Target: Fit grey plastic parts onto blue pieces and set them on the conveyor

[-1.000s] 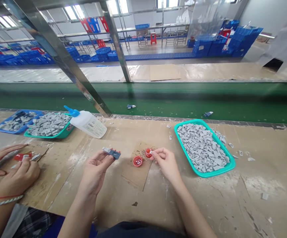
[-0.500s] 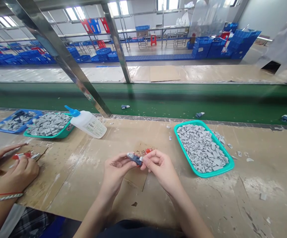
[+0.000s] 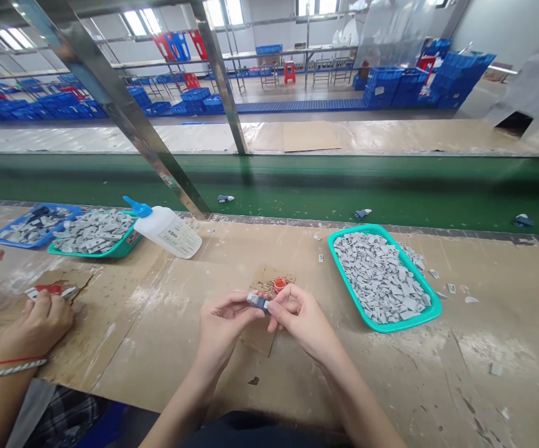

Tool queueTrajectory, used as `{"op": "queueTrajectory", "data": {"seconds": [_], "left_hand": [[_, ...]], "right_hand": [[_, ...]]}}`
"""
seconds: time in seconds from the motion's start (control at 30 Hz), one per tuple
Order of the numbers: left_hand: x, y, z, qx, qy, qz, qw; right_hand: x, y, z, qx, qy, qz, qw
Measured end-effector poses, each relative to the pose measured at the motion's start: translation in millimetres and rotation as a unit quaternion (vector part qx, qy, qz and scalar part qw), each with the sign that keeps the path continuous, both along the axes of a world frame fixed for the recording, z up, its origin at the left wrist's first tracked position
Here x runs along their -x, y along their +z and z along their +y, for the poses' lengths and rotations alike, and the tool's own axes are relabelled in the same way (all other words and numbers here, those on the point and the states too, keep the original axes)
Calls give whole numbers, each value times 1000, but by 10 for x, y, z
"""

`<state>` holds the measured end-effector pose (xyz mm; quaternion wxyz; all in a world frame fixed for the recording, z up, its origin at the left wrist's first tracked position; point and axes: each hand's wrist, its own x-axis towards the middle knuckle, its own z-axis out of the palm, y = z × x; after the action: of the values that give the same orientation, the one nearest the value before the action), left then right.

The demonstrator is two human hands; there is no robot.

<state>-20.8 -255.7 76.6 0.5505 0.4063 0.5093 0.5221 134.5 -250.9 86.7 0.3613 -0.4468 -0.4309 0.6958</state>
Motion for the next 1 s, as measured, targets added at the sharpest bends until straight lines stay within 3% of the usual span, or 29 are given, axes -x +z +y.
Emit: {"op": "queueTrajectory", "data": {"seconds": [0.23,0.43,0.6,0.67,0.73,0.83,0.93,1.0], "left_hand": [[-19,-13,35,-30,-36,-11,999],[-96,77,85,32,-125,-49,990],[-153,16,167,57,-120,-80,988],[-110,-48,234,50,-103,-75,991],[-31,-105,337,22,-91,-53,994],[108,-144,567,-23,-80,0,997],[214,-144,875,-62,-85,81,991],[254,-151,1116,-108,-105,183,972]], "right_hand": [[-38,-3,21,-5,2,-14,1000],[-74,62,18,-6,-20,-19,1000],[-551,30,127,-59,-47,-122,990],[-880,-38,200,-81,-114,-248,959],[-1195,-114,274,-96,-182,-400,893],[-1490,-210,407,-109,-212,-534,811],[-1530,-277,592,-140,-189,-579,781],[-1482,-310,725,-153,-176,-594,770]]}}
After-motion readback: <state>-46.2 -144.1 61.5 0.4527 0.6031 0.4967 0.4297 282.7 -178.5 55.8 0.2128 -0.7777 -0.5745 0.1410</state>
